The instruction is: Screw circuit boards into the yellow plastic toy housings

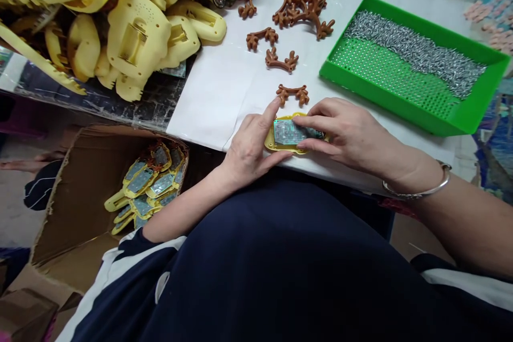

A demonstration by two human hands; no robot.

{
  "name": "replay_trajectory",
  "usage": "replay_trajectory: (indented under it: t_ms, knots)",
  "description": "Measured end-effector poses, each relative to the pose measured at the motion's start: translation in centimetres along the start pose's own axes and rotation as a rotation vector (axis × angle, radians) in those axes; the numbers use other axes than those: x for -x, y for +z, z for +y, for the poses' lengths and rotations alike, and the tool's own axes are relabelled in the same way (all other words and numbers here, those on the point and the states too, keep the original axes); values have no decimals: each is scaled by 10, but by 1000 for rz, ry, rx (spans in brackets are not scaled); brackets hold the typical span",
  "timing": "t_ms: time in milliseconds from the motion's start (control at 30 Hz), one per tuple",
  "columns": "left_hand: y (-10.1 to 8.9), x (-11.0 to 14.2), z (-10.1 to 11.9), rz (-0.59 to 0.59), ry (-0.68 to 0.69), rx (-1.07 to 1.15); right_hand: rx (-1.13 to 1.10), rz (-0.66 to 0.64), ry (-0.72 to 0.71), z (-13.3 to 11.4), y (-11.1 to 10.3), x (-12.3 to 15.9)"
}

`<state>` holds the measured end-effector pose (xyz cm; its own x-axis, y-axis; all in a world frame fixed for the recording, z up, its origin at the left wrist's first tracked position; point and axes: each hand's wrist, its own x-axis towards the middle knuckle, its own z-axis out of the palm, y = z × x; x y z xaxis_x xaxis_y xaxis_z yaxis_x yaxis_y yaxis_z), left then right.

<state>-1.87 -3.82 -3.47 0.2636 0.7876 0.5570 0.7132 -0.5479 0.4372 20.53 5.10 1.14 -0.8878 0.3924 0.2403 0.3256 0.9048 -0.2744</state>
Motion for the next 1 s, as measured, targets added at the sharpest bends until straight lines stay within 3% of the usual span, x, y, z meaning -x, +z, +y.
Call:
replay_trajectory:
  t_ms: [433, 600, 733, 900, 1000]
  knots:
    - [2, 2, -2, -36, -48, 45, -103, -68, 83, 3, -1, 2]
    - [0, 2, -2, -64, -55, 29, -85, -65, 54, 2, -2, 0]
    - [-2, 0, 2, -6, 40, -78, -73, -65, 36, 2, -2, -1]
    - [4, -10, 13, -78, 216, -173, -79, -9, 64, -4, 4, -4]
    - [9, -17, 16, -45, 275, -198, -72, 17, 76, -13, 4, -1]
